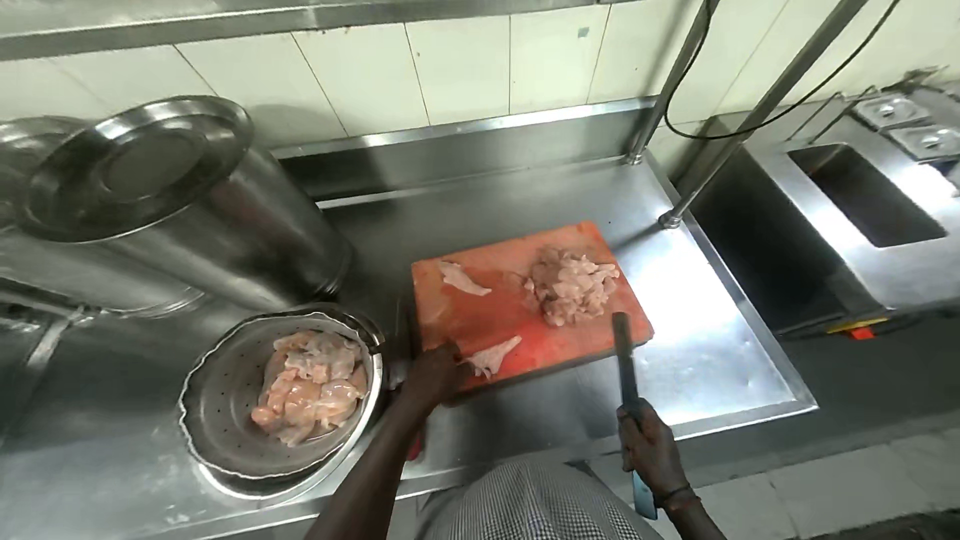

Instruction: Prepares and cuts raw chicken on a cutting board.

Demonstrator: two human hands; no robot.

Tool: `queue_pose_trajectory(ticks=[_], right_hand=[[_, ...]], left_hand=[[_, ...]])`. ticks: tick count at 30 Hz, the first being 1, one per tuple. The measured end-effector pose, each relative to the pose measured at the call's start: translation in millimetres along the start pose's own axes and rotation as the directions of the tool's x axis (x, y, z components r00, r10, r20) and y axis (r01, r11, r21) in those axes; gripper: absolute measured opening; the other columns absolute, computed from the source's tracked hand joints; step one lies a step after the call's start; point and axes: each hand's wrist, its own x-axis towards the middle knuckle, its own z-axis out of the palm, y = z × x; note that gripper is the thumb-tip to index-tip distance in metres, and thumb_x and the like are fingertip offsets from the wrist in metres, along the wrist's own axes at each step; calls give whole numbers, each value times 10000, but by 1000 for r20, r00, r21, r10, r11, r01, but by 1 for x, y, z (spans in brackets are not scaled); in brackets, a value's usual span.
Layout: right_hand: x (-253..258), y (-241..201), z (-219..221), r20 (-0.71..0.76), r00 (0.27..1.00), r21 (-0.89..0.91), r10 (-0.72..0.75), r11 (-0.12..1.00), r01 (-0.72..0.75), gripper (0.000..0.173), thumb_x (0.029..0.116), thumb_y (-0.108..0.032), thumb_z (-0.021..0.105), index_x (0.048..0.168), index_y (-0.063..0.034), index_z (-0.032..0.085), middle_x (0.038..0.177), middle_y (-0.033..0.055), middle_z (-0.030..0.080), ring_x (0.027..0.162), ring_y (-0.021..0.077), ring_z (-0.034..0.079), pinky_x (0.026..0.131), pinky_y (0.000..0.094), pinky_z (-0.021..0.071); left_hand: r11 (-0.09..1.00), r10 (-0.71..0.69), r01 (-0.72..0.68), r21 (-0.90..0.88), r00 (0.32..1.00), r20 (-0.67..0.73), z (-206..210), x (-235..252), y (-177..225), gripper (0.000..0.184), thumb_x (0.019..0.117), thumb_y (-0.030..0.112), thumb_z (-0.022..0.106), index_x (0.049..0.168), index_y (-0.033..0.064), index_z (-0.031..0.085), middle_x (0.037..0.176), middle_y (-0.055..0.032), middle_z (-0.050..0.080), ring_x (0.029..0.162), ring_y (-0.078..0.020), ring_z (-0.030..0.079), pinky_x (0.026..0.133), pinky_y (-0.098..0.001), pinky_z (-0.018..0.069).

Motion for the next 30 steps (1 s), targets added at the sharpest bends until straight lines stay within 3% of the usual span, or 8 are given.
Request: queue_pose_trajectory(ticks=[2, 4, 6, 8, 15, 20, 25, 30], right_hand=[[4, -16, 9, 155, 986, -195, -61, 976, 91, 284, 1053, -266, 493, 1200, -47, 597, 641, 61, 560, 470, 195, 562, 476, 395, 528], [8, -42, 20, 290, 955, -401, -59, 899, 177, 282, 1060, -294, 491, 1193, -70, 597, 710, 83, 590, 590, 238, 606, 591, 443, 538], [11, -69, 33, 360, 933, -555, 6, 805, 209, 301, 1077, -310, 478, 1236, -78, 585, 803, 124, 641, 743, 304, 663, 720, 503, 550], [16, -84, 47, 383, 922, -651, 55, 725, 228, 311, 1089, -322, 447, 1256, -90, 570, 865, 138, 668, 830, 327, 690, 773, 518, 556], [15, -107, 75, 393, 905, -802, 164, 543, 250, 326, 1106, -306, 371, 1304, -100, 525, 982, 169, 690, 963, 361, 707, 826, 525, 562], [19, -119, 97, 344, 924, -859, 165, 453, 239, 364, 1092, -247, 372, 1408, -100, 476, 1027, 172, 707, 988, 359, 715, 828, 509, 570], [43, -120, 124, 344, 935, -850, 82, 450, 273, 335, 1051, -193, 465, 1363, -76, 496, 1072, 184, 704, 990, 374, 719, 813, 532, 578], [21, -116, 103, 364, 913, -851, 183, 464, 246, 412, 1107, -245, 354, 1478, -78, 419, 1127, 196, 699, 1057, 375, 702, 894, 519, 558]], left_hand=[[998, 0, 8, 68, 992, -129, 2, -10, 2, 422, 998, 462, 631, 1225, 111, 683, 1076, -174, 728, 1042, -375, 700, 893, -612, 540], [989, 148, -142, 41, 922, -359, 16, -16, 3, 345, 977, 360, 692, 1186, 86, 712, 1081, -171, 727, 1017, -376, 701, 854, -609, 558], [925, 340, -380, 1, 824, -453, 34, -9, 4, 351, 936, 276, 755, 1202, 54, 697, 1228, -180, 679, 1165, -375, 643, 973, -581, 539], [851, 471, -525, 19, 746, -470, 55, 11, 7, 372, 886, 252, 791, 1189, 55, 701, 1246, -176, 662, 1201, -365, 618, 1022, -554, 521], [820, 511, -557, 131, 612, -604, 85, 41, 5, 254, 904, 248, 729, 1102, 88, 739, 1136, -137, 703, 1096, -327, 665, 947, -522, 534], [828, 510, -540, 151, 613, -603, 89, 43, 4, 203, 926, 254, 695, 1078, 137, 762, 1156, -94, 711, 1124, -302, 656, 958, -505, 527], [827, 515, -538, 164, 608, -604, 90, 47, 2, 196, 939, 257, 678, 1065, 139, 771, 1151, -90, 718, 1129, -295, 659, 966, -504, 521], [858, 454, -501, 116, 630, -630, 91, 43, 6, 195, 954, 230, 686, 1086, 117, 774, 1144, -110, 721, 1121, -312, 664, 955, -511, 529]])
